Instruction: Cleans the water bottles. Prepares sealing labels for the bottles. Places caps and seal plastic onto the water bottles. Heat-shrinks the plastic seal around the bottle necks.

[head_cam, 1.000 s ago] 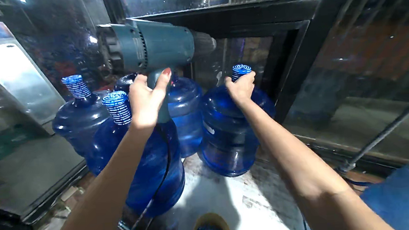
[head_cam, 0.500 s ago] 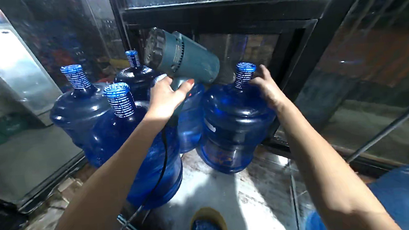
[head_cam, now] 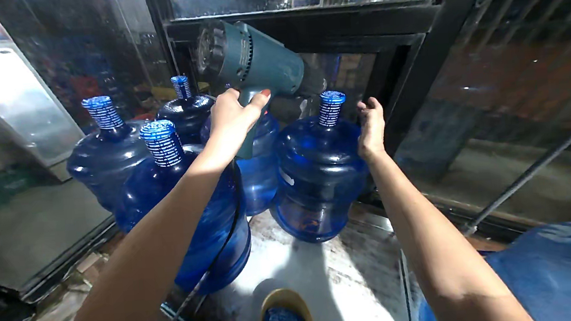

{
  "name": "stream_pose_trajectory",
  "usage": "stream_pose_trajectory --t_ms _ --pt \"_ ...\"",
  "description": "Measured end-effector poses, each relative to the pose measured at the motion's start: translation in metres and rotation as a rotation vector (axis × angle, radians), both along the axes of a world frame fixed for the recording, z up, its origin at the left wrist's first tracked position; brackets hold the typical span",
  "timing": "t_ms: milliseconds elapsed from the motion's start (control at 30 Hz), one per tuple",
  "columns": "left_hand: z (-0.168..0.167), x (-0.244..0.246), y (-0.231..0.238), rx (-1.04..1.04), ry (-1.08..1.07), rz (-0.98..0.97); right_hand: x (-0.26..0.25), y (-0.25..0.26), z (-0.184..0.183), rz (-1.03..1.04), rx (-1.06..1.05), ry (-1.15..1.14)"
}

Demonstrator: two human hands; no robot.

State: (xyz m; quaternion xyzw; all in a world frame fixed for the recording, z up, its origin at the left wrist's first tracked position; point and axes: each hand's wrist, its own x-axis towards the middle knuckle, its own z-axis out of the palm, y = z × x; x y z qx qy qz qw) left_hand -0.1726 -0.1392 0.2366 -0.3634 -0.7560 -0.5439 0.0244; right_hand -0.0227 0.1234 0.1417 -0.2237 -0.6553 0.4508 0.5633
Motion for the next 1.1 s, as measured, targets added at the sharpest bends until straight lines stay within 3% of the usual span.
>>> stream_pose_trajectory --t_ms 300,633,733,867,967,1100 --pt "0.0 0.038 -0.011 -0.104 0.168 -0.025 -0.001 0.0 -0.001 -0.025 -0.056 0.108" --pt "-0.034 0.026 -0.022 -0.19 0.157 0.067 0.0 -0.004 0.0 -0.107 -0.031 0.092" --pt "-0.032 0.024 -0.022 -0.165 0.126 0.088 0.001 -0.003 -0.001 -0.129 0.03 0.01" --pt "-0.024 0.018 -0.028 -0.144 0.127 0.103 -0.002 -0.012 -0.001 -0.16 0.217 -0.274" --pt "-0.02 0.007 -0.029 -0.043 0.107 0.13 -0.025 -0.035 0.016 -0.113 0.112 -0.457" --pt "-0.022 -0.016 -0.026 0.117 -0.006 0.1 -0.06 -0.041 0.031 -0.236 -0.041 -0.456"
